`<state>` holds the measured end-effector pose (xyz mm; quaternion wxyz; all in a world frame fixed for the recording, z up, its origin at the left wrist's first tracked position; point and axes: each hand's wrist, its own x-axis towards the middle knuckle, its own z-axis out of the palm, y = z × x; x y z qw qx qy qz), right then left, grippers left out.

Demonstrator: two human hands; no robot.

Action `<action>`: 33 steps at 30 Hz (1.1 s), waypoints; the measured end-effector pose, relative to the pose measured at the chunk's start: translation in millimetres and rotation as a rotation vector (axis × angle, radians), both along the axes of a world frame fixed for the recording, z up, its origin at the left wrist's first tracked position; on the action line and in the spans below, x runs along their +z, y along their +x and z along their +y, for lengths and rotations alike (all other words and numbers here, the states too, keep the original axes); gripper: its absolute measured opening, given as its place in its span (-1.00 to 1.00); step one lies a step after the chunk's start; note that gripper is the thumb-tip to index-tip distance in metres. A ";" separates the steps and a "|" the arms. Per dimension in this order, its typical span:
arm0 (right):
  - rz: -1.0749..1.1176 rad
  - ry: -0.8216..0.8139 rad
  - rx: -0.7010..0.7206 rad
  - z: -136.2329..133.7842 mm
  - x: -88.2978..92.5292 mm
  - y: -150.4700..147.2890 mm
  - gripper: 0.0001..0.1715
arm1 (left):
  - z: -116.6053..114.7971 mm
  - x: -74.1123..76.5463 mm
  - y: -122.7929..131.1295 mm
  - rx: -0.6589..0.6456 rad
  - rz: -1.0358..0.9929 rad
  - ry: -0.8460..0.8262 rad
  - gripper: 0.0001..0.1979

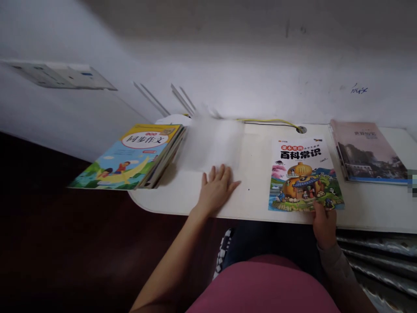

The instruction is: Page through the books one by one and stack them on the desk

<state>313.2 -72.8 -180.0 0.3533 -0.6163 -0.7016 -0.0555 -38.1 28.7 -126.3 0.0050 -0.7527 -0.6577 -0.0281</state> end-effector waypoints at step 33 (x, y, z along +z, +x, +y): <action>-0.387 -0.212 0.594 63.1 52.5 -259.0 -0.42 | -2.0 -16.6 -90.4 -0.325 -0.271 0.021 0.00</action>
